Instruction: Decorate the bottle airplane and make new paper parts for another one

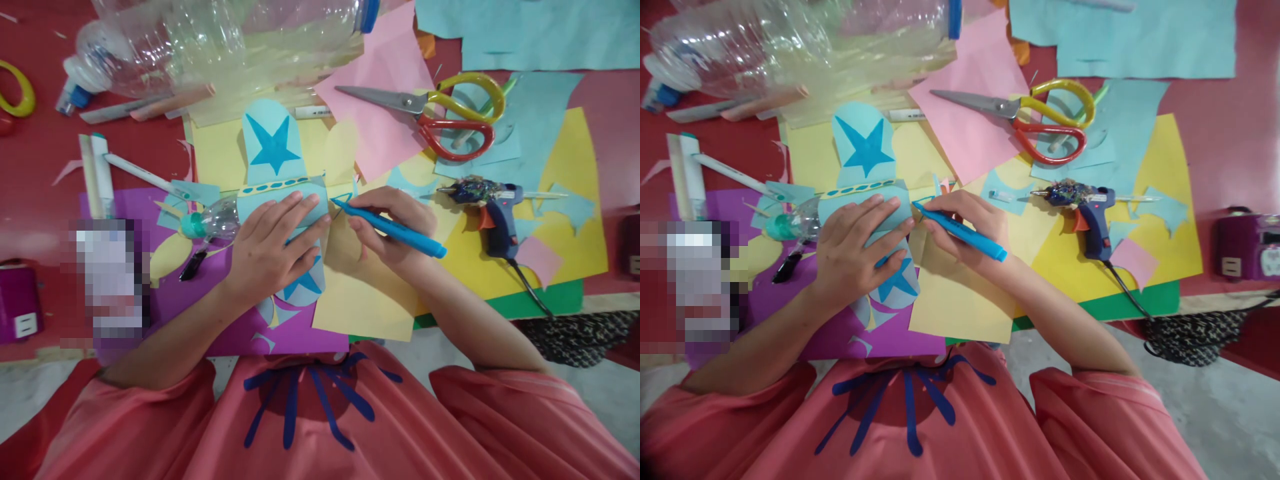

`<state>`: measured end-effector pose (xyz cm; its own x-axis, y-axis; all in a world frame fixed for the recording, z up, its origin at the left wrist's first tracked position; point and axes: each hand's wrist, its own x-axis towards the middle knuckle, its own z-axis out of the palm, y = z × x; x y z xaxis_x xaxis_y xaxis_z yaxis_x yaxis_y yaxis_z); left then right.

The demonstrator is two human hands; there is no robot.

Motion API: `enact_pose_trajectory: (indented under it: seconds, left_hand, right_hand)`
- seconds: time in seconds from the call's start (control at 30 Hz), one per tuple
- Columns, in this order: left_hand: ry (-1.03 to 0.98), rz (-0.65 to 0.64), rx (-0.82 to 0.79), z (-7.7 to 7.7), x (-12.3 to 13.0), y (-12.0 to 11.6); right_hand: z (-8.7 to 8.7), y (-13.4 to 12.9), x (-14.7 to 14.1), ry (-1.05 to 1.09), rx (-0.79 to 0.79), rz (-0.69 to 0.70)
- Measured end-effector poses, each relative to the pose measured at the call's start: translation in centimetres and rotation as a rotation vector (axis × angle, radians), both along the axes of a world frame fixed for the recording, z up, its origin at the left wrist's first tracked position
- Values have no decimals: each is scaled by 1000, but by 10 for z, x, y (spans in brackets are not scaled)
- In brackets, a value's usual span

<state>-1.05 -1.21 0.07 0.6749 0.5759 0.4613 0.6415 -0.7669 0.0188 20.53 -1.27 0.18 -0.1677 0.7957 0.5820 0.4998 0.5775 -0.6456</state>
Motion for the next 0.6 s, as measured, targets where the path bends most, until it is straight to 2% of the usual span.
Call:
enact_pose_trajectory:
  seconds: [0.27, 0.6]
  left_hand:
    - [12, 11, -7, 0, 0, 0]
    - [0, 15, -63, -5, -2, -1]
  right_hand:
    - [2, -1, 2, 65, -37, -75]
    - [1, -1, 1, 63, -38, 55]
